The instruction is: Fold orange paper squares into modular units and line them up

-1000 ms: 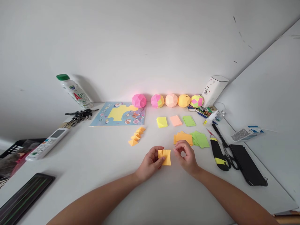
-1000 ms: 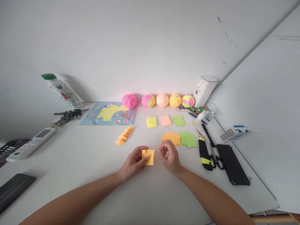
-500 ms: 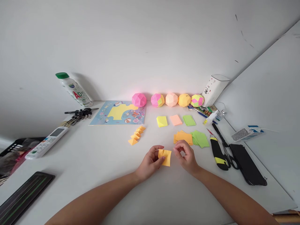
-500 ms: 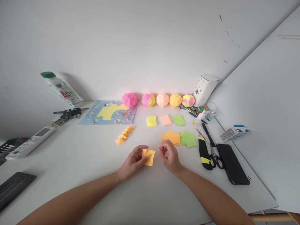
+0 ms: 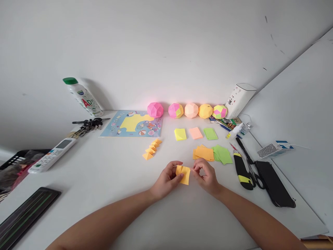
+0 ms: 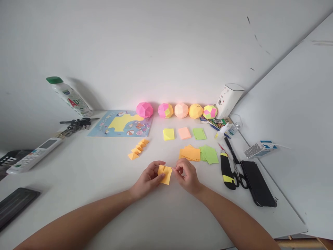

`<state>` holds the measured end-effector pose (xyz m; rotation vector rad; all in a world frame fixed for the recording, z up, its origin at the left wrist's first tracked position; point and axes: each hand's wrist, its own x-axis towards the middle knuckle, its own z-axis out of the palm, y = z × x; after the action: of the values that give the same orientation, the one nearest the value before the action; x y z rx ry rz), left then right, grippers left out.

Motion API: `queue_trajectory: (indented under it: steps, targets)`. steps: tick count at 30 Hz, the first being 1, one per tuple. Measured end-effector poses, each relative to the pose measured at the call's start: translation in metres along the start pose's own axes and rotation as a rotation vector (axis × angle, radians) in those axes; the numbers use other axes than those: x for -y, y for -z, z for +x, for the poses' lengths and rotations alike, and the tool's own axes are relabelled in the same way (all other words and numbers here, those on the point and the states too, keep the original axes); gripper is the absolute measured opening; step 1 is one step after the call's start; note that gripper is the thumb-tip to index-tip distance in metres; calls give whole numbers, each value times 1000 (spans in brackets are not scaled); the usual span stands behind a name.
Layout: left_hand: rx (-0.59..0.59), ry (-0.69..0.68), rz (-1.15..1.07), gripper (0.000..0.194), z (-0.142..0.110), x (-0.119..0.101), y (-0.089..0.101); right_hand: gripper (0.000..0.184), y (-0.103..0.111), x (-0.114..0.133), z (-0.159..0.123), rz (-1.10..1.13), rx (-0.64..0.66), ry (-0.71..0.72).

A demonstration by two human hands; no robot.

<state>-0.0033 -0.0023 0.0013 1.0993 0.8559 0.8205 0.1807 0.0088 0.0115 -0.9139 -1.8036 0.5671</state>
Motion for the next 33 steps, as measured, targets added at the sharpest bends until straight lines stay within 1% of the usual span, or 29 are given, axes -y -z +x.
queue_trajectory:
  steps: [4,11,16,19,27,33]
  targets:
    - [-1,0,0,42,-1,0,0,8,0,0,-1,-23,26,15]
    - [9,-3,4,42,-1,1,0,14,-1,-8,-7,-55,55,96]
    - [9,-3,11,43,-1,-1,0,16,0,-8,-7,-96,72,202]
    - [7,3,11,43,-1,0,0,14,1,-7,-7,-119,70,267]
    - [6,9,4,41,-1,-3,0,16,1,-7,-6,-130,81,308]
    - [22,-11,-1,38,-1,-2,0,22,1,-5,-5,-133,81,414]
